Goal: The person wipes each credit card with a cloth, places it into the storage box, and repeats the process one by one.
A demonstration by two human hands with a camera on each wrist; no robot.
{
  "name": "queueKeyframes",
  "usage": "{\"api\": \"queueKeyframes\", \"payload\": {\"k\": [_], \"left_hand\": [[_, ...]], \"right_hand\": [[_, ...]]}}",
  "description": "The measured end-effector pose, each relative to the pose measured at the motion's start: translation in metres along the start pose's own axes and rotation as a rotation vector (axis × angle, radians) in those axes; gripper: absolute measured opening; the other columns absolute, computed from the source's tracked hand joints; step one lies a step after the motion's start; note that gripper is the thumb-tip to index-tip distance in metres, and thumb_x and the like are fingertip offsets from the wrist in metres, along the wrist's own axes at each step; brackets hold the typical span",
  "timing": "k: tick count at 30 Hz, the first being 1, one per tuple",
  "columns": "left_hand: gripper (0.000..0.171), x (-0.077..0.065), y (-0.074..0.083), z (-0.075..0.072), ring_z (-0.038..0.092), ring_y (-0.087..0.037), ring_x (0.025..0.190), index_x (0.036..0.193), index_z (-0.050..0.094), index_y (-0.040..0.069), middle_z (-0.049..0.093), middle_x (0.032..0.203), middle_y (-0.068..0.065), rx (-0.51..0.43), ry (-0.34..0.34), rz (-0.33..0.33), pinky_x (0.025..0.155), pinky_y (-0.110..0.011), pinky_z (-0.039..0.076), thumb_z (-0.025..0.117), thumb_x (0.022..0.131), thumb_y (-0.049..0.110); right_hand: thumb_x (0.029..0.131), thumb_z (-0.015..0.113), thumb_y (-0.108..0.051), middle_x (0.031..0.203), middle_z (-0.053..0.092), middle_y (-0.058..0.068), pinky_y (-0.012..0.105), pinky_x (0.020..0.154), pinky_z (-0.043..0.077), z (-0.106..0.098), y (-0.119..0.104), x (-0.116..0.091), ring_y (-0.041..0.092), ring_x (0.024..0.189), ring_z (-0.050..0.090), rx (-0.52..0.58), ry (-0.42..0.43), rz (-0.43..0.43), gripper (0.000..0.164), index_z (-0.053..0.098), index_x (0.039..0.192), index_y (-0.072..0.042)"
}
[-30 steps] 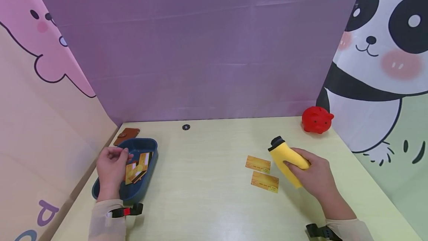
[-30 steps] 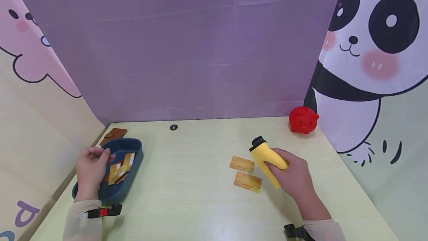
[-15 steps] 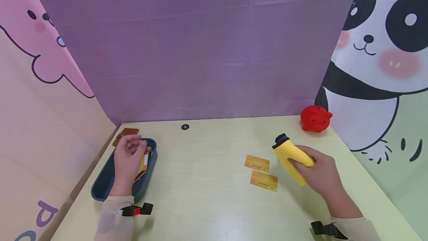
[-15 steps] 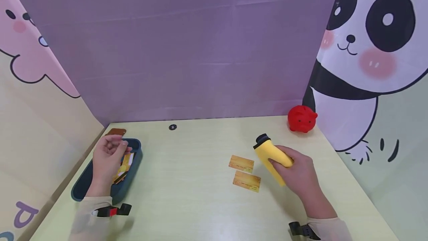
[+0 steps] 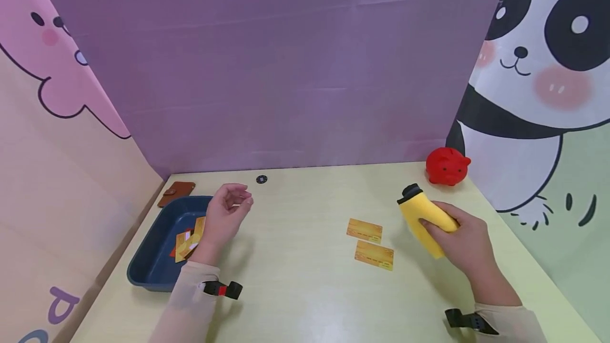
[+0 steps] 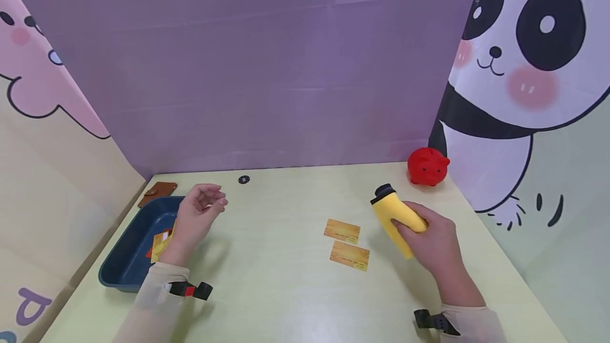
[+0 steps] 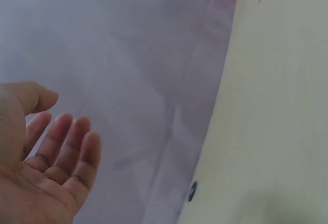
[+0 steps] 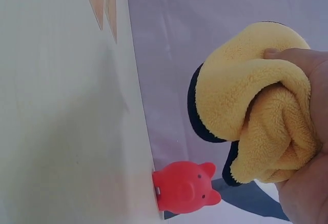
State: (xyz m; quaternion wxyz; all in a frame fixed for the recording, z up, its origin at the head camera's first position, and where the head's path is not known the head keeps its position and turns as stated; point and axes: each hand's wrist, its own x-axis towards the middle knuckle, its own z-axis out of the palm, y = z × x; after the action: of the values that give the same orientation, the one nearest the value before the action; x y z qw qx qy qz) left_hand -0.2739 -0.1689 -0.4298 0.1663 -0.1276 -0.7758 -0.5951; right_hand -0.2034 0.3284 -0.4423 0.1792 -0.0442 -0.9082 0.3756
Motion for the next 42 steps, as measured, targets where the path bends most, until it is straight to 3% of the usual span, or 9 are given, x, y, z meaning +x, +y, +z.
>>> {"api": "queueKeyframes", "payload": {"k": [8, 16, 20, 26, 30, 34, 42], "left_hand": [[0.032, 0.006, -0.011, 0.025, 0.067, -0.024, 0.111, 0.128, 0.063, 0.009, 0.069, 0.121, -0.011, 0.004, -0.125, -0.038, 0.09, -0.026, 0.057, 0.074, 0.098, 0.009], [0.032, 0.012, -0.018, 0.058, 0.067, -0.02, 0.111, 0.128, 0.064, 0.015, 0.069, 0.12, -0.004, 0.0, -0.222, -0.063, 0.096, -0.038, 0.057, 0.076, 0.098, 0.015], [0.03, 0.012, -0.019, 0.077, 0.067, -0.017, 0.111, 0.126, 0.065, 0.018, 0.068, 0.12, 0.0, 0.001, -0.28, -0.092, 0.097, -0.038, 0.057, 0.076, 0.098, 0.016], [0.032, 0.011, -0.027, 0.107, 0.067, -0.019, 0.111, 0.126, 0.066, 0.019, 0.068, 0.126, -0.007, -0.026, -0.374, -0.142, 0.094, -0.037, 0.059, 0.077, 0.097, 0.014], [0.032, 0.01, -0.032, 0.124, 0.067, -0.018, 0.112, 0.127, 0.066, 0.019, 0.068, 0.126, -0.002, -0.009, -0.42, -0.164, 0.091, -0.036, 0.06, 0.077, 0.097, 0.016], [0.035, 0.009, -0.034, 0.139, 0.066, -0.018, 0.112, 0.13, 0.065, 0.014, 0.067, 0.124, 0.003, 0.013, -0.448, -0.171, 0.092, -0.036, 0.059, 0.077, 0.097, 0.017], [0.04, 0.008, -0.041, 0.158, 0.065, -0.02, 0.112, 0.132, 0.064, 0.006, 0.069, 0.123, -0.002, 0.028, -0.507, -0.186, 0.098, -0.038, 0.057, 0.079, 0.096, 0.014]], "right_hand": [[0.095, 0.077, -0.043, 0.124, 0.062, 0.023, 0.032, 0.063, 0.054, -0.004, 0.006, 0.002, 0.037, 0.099, 0.055, 0.009, -0.021, 0.078, 0.065, 0.059, 0.149, -0.011], [0.096, 0.076, -0.045, 0.124, 0.062, 0.022, 0.032, 0.064, 0.054, -0.004, 0.014, 0.004, 0.036, 0.1, 0.055, 0.014, -0.017, 0.083, 0.065, 0.059, 0.149, -0.012], [0.095, 0.078, -0.045, 0.125, 0.062, 0.022, 0.032, 0.064, 0.055, -0.003, 0.014, 0.003, 0.036, 0.1, 0.054, 0.036, -0.02, 0.085, 0.066, 0.059, 0.149, -0.012], [0.095, 0.078, -0.045, 0.125, 0.063, 0.022, 0.032, 0.065, 0.055, -0.001, 0.015, 0.002, 0.036, 0.101, 0.055, 0.038, -0.023, 0.078, 0.066, 0.06, 0.148, -0.012], [0.095, 0.078, -0.045, 0.125, 0.062, 0.022, 0.032, 0.066, 0.055, -0.001, 0.014, 0.002, 0.036, 0.101, 0.055, 0.038, -0.035, 0.092, 0.066, 0.059, 0.149, -0.012], [0.094, 0.078, -0.046, 0.125, 0.062, 0.022, 0.033, 0.066, 0.055, -0.001, 0.013, 0.002, 0.036, 0.101, 0.055, 0.037, -0.039, 0.094, 0.067, 0.059, 0.149, -0.012], [0.094, 0.078, -0.046, 0.124, 0.063, 0.022, 0.033, 0.066, 0.055, 0.001, 0.014, 0.002, 0.036, 0.1, 0.056, 0.026, -0.04, 0.082, 0.066, 0.06, 0.148, -0.012]]}}
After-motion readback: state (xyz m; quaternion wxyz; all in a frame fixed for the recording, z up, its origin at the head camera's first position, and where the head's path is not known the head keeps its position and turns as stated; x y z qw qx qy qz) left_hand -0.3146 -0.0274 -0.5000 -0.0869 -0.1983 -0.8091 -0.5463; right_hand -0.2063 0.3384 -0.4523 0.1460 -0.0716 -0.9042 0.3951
